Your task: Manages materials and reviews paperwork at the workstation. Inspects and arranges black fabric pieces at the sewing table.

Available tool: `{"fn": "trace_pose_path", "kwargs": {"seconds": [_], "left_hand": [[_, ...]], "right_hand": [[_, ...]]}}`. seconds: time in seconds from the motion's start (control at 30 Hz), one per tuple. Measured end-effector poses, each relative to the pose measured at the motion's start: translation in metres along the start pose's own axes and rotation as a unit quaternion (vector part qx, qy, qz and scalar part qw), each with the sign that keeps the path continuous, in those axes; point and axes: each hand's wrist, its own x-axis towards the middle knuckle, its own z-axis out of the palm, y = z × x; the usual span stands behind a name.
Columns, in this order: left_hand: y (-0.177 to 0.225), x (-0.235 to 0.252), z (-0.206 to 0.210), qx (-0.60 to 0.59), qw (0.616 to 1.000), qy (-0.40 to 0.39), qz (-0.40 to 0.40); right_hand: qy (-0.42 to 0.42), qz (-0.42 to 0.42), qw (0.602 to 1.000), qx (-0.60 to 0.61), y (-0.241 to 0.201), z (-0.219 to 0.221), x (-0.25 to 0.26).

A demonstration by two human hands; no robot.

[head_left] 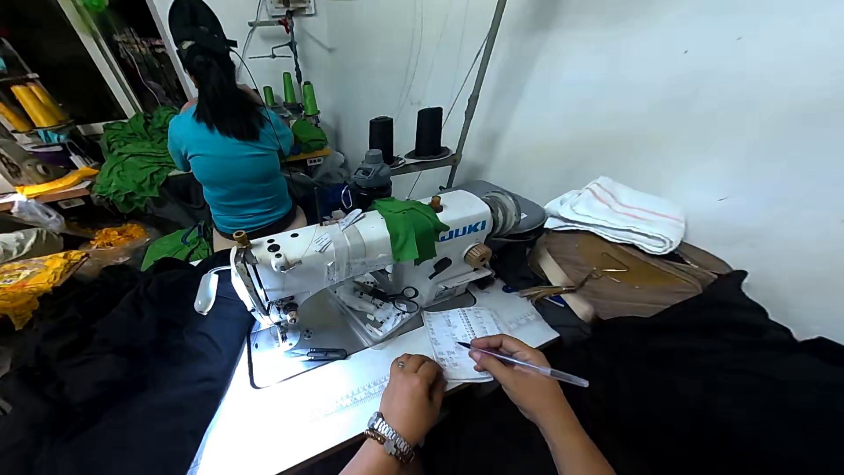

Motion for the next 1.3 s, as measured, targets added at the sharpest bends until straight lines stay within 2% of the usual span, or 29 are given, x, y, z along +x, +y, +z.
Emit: {"fn": "trace_pose_path", "kwargs": {"seconds": [0.2, 0.27, 0.37, 0.47, 0.57, 0.6, 0.67, 0.77, 0.83, 0.93, 1.03, 1.2, 1.3], "left_hand": [[0.001, 0.0, -0.002, -0.017, 1.0, 0.005, 0.01], [0.002, 0.001, -0.005, -0.021, 0.999, -0.021, 0.025], [0.005, 0.003, -0.005, 0.037, 0.996, -0.066, 0.056], [0.007, 0.003, -0.002, 0.082, 0.992, -0.078, 0.057], [0.005, 0.001, 0.001, 0.077, 0.994, -0.042, 0.063], [0.004, 0.001, 0.002, 0.073, 0.995, -0.033, 0.063], [0.003, 0.001, 0.002, 0.068, 0.996, -0.026, 0.055], [0.002, 0.003, 0.003, 0.065, 0.997, -0.013, 0.044], [0.002, 0.004, 0.004, 0.061, 0.997, -0.014, 0.036], [0.0, 0.005, 0.005, 0.06, 0.998, -0.016, 0.03], [-0.001, 0.005, 0.006, 0.054, 0.998, -0.016, 0.031], [-0.002, 0.005, 0.007, 0.053, 0.998, -0.027, 0.024], [-0.004, 0.004, 0.008, 0.056, 0.998, -0.019, 0.031]], "right_hand": [[0.01, 0.01, 1.0, -0.012, 0.002, 0.002, -0.003], [-0.001, 0.013, 1.0, -0.003, 0.005, 0.002, -0.004], [-0.008, 0.013, 1.0, -0.01, 0.009, 0.005, -0.003], [0.032, 0.002, 0.997, 0.067, 0.008, 0.004, -0.001], [0.117, -0.009, 0.986, 0.118, 0.003, -0.006, 0.004], [0.154, -0.003, 0.985, 0.083, 0.002, -0.011, 0.005], [0.203, 0.015, 0.974, -0.096, 0.002, -0.024, 0.005], [0.149, 0.005, 0.932, -0.331, 0.001, -0.032, -0.001], [0.072, 0.07, 0.912, -0.399, -0.004, -0.027, -0.002], [0.015, 0.147, 0.879, -0.454, -0.015, -0.008, -0.001], [-0.006, 0.139, 0.865, -0.482, -0.014, 0.011, -0.004], [0.0, 0.131, 0.886, -0.445, -0.014, 0.021, -0.004], [0.015, 0.14, 0.874, -0.466, -0.011, 0.017, -0.004]]}}
